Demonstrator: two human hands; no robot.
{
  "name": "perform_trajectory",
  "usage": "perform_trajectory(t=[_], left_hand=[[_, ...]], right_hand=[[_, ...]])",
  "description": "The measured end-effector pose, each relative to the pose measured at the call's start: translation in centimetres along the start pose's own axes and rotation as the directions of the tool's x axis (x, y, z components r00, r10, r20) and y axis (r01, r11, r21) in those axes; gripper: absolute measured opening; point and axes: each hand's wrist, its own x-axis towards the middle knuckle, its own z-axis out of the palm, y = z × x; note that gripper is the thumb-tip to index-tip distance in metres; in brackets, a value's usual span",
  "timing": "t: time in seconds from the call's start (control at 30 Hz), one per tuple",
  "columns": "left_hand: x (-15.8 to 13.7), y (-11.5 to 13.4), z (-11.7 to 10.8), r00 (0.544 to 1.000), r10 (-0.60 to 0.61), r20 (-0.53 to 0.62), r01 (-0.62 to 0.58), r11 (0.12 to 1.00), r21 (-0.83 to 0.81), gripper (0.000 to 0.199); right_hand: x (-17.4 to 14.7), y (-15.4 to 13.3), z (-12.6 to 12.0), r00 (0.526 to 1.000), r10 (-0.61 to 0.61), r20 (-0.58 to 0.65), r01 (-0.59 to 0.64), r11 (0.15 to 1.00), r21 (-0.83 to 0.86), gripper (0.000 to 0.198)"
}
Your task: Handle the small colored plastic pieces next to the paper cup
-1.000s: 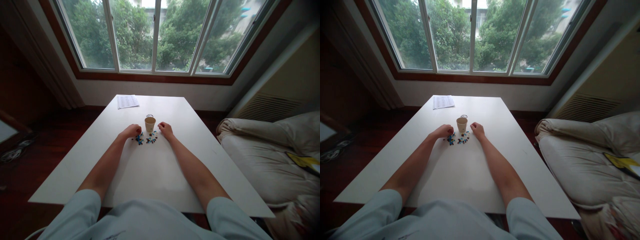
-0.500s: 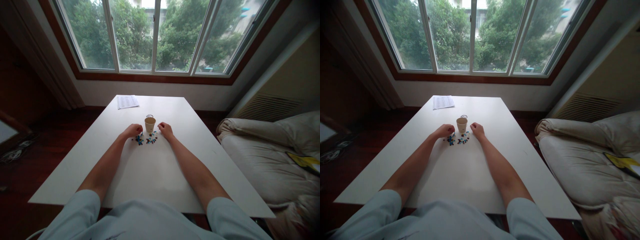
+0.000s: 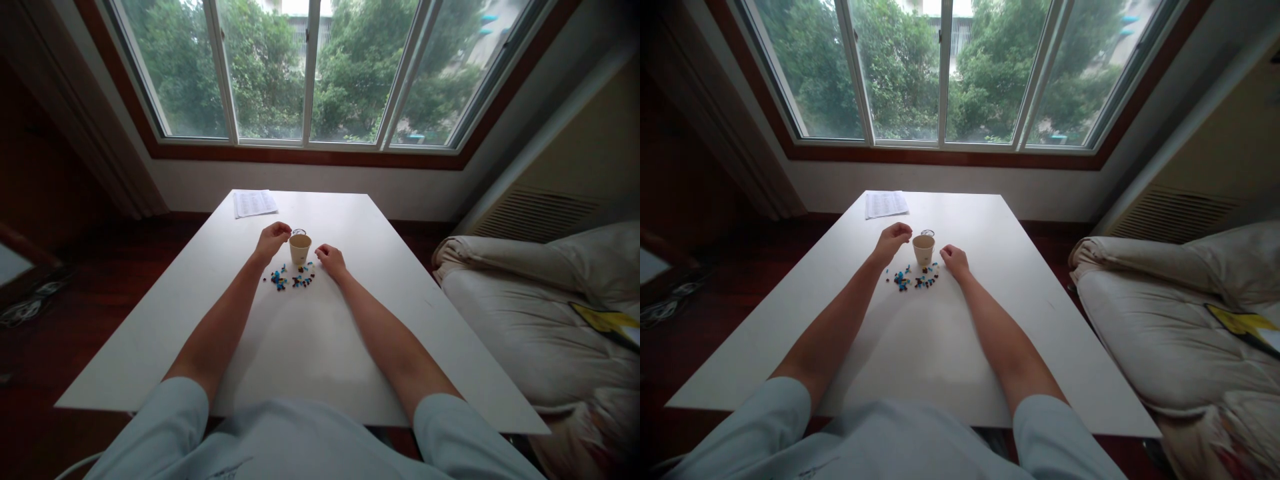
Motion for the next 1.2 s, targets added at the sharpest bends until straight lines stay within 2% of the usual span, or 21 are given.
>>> perform_trajectory(t=[0.13,0.23,0.37,0.57,0.93,1.2], left_hand=[[-0.1,-1.2,1.4,0.996,-0.041,-0.08,0.04,0.999,-0.014,0.016],[-0.2,-2.0,2.6,0.987,0.002,-0.163,-0.002,1.0,0.002,0.016],[-0.2,-2.4,3.4,0.974,0.073,-0.213,-0.044,0.99,0.137,0.015],[-0.4,-2.1,3.4,0.966,0.169,-0.195,-0.106,0.949,0.299,0.013],[-1.2,-1.5,3.3,0.976,0.161,-0.148,-0.1,0.931,0.352,0.009],[-1.1,-1.2,2.9,0.97,0.17,-0.177,-0.096,0.927,0.364,0.011]], right_hand=[[0.0,-0.1,0.0,1.0,0.002,-0.006,-0.002,1.0,-0.003,0.029],[0.0,-0.1,0.1,1.0,0.003,-0.004,-0.003,1.0,-0.003,0.03],[0.1,0.0,0.1,1.0,0.001,-0.005,-0.001,1.0,-0.011,0.028],[0.0,0.0,0.0,1.0,-0.005,-0.013,0.005,1.0,0.001,0.029],[-0.1,-0.4,-0.1,1.0,0.01,0.0,-0.01,1.0,-0.006,0.029],[-0.3,-0.7,-0.3,1.0,0.023,0.005,-0.023,1.0,-0.015,0.028]])
